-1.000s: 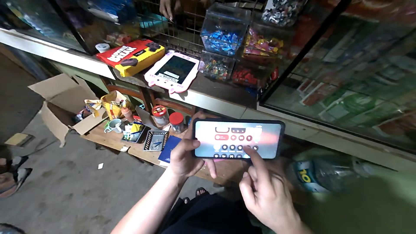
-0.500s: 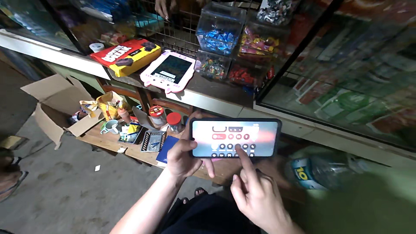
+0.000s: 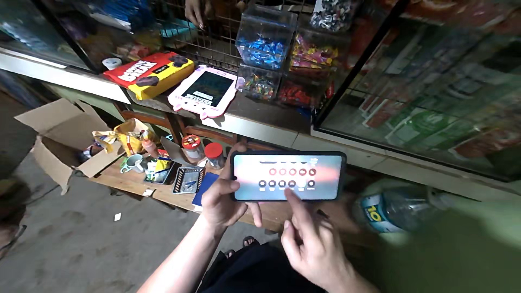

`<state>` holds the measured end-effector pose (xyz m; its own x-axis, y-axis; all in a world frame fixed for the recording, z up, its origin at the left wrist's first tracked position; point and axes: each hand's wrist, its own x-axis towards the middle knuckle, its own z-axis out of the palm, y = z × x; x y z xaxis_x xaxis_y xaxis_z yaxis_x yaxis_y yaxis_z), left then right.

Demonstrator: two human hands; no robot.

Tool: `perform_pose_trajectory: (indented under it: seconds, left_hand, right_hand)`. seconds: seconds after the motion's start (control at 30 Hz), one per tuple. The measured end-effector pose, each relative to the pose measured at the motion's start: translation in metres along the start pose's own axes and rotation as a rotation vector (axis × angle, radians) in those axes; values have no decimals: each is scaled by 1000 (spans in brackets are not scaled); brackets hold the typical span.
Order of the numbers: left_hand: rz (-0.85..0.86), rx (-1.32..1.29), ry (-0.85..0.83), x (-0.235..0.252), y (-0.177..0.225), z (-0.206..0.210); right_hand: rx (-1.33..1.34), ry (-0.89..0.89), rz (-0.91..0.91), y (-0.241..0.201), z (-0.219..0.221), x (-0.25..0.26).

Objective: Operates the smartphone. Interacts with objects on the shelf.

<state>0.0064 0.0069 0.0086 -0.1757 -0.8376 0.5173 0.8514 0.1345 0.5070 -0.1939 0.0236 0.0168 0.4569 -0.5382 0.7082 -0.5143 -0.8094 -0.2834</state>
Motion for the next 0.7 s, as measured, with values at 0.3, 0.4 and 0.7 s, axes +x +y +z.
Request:
perform_pose_trajectory:
  seconds: [0.3, 0.4, 0.7]
  left_hand:
    - [4, -2, 0, -1, -3, 1]
    - [8, 18, 16, -1, -4, 1]
    - [3, 8, 0, 0, -2, -3]
  right_hand:
    - [3, -10, -123, -2, 5, -9]
    - [11, -25, -138, -2, 6, -9]
    - [38, -50, -162, -2, 10, -7]
